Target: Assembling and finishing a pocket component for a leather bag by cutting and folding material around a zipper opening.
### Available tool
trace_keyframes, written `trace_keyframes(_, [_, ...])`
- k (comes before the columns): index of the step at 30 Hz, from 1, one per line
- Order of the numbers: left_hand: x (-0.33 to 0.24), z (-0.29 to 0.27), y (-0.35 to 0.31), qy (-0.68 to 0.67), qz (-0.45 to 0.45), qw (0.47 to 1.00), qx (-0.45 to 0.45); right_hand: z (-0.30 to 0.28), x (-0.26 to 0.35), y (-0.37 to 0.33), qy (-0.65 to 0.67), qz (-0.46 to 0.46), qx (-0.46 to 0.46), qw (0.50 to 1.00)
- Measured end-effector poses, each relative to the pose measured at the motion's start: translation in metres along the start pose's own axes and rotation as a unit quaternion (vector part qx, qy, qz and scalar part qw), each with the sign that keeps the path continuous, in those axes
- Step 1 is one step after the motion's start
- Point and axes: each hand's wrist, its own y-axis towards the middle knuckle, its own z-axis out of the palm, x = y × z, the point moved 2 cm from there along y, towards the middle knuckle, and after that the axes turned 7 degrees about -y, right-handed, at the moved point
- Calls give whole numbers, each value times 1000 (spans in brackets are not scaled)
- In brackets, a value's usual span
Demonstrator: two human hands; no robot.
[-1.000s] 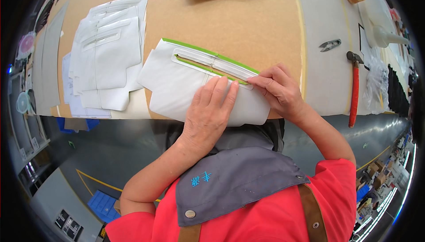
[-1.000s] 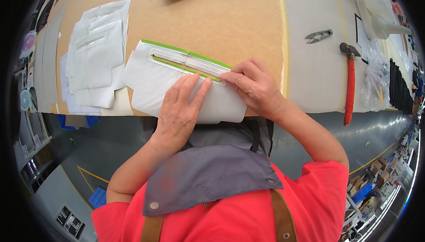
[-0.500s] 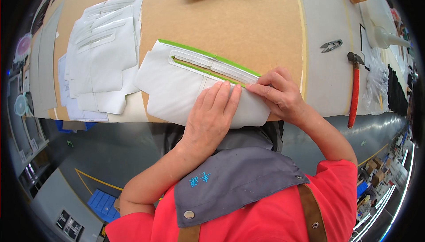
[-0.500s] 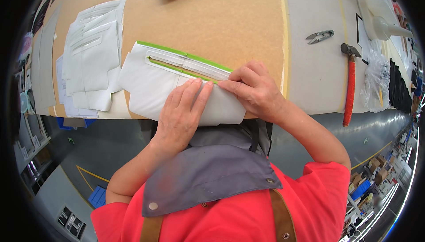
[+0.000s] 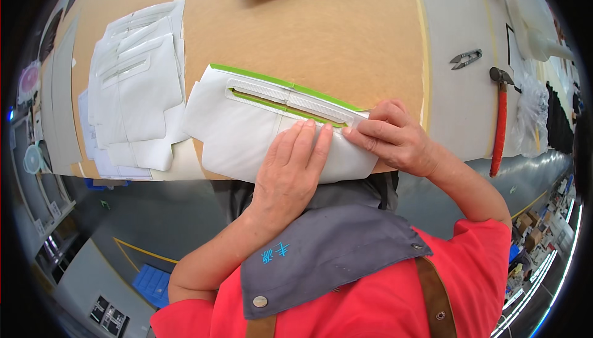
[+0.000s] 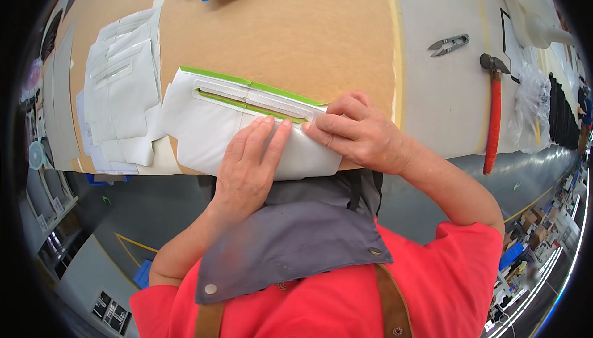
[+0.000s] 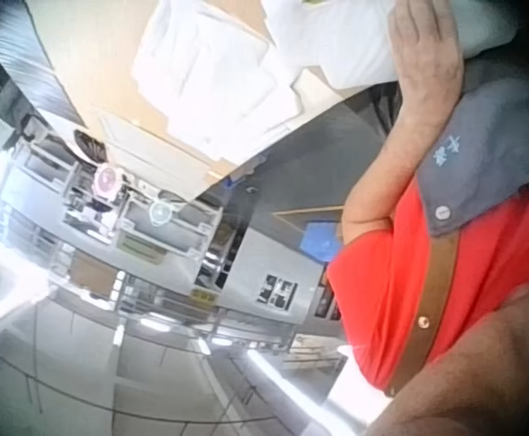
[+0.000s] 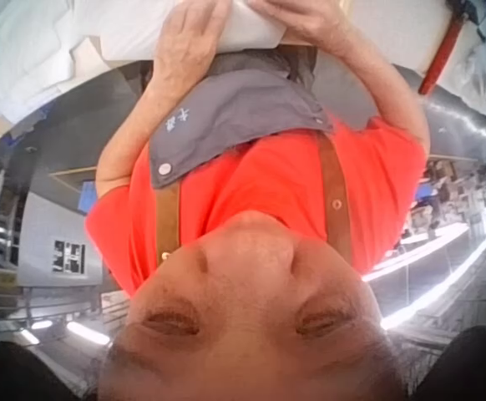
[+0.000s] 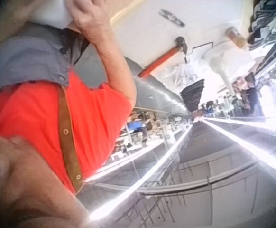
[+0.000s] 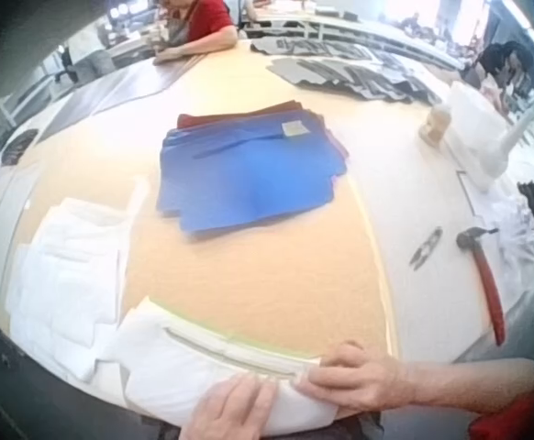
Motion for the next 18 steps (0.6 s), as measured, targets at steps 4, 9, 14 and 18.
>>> trace_keyframes(4, [1,-1,0,-2,3,1000,6,-1,-1,-2,4,-3,0,1000])
trace_keyframes(9, [1,0,-2,0,5,1000,7,1,1,2,12,41,19,999])
trace_keyframes(14, [1,0,-3,-19,9,1000,6,2,1,-1,-18,3,21,1000])
trace_keyframes(18, [3,-3,-2,-41,4,999,-2,1,1,0,-21,-8,22,999])
